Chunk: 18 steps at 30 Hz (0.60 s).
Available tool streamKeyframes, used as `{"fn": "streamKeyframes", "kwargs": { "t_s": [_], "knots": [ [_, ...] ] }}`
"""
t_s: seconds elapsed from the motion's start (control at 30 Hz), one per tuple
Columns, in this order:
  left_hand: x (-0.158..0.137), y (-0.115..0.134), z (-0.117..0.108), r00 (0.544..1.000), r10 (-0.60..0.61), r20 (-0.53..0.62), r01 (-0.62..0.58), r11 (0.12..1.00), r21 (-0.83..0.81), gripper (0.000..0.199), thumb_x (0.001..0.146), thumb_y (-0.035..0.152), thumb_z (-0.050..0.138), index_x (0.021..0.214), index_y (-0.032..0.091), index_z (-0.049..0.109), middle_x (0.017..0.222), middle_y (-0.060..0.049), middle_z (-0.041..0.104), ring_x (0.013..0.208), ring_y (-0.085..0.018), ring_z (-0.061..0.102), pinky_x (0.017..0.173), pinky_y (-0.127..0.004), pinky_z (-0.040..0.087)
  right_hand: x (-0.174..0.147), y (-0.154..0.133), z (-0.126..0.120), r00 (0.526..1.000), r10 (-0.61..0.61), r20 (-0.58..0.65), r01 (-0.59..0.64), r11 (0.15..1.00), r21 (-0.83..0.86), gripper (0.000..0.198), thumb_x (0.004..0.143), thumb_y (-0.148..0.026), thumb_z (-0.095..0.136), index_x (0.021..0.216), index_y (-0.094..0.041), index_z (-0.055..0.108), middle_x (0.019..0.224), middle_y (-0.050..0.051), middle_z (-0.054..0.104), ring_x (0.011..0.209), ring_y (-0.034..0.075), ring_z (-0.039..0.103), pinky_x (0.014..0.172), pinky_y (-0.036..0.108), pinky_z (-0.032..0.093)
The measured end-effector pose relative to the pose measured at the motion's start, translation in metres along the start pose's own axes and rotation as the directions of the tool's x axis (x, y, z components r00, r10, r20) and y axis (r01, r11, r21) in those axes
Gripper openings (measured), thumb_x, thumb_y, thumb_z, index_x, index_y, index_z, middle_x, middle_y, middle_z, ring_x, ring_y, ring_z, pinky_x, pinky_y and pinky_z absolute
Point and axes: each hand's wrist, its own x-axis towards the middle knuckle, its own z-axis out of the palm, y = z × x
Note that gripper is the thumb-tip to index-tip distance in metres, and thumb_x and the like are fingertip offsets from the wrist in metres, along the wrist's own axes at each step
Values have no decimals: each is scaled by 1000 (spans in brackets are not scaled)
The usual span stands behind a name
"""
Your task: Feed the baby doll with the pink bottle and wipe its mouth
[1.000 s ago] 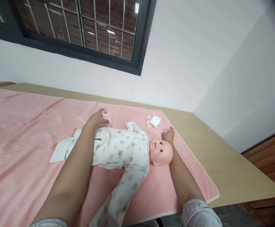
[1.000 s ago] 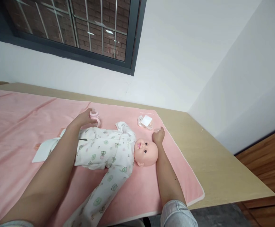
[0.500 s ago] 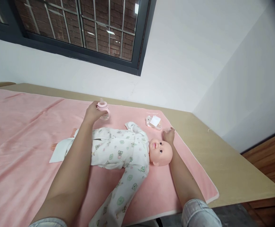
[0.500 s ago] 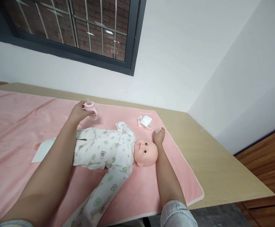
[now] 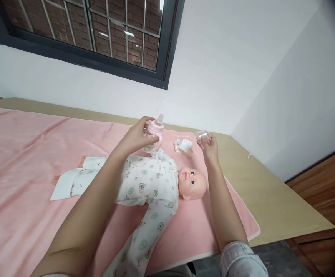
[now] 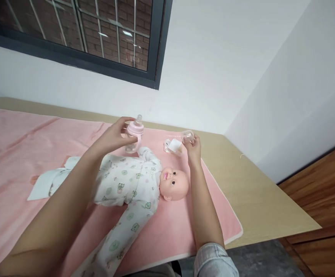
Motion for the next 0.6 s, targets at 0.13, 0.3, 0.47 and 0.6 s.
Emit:
{"fn": "streamKeyframes", "kwargs": {
  "t_s": [0.13,0.3,0.47,0.6],
  "knots": [
    [-15,25,20,986,126,111,-145,973,178,74,72,34,66,140,25,40,119,-7,64,104,-30,63,87,-39,48,-29,-51,24,975,-138,176,125,989,79,66,69,-50,76,124,-27,47,127,7,60,118,20,60,104,40,48],
    [-29,45,32,961,192,199,-244,928,283,74,75,30,63,144,22,35,124,-10,63,108,-32,62,92,-42,46,-54,-72,38,908,-255,331,252,966,54,68,71,-50,76,129,-31,46,129,7,57,122,22,56,105,41,48],
    [-37,55,29,958,213,192,-263,919,295,76,77,32,63,146,23,31,127,-10,61,107,-31,62,95,-43,45,-61,-70,44,857,-274,437,280,959,52,65,69,-45,80,125,-31,51,130,5,54,122,21,55,103,39,50],
    [-39,56,28,959,221,180,-268,915,303,77,78,36,65,146,23,31,126,-11,62,105,-32,63,92,-43,46,-70,-70,50,835,-238,497,246,968,50,66,71,-43,79,128,-33,48,132,5,51,125,21,53,103,40,50]
  ]
}}
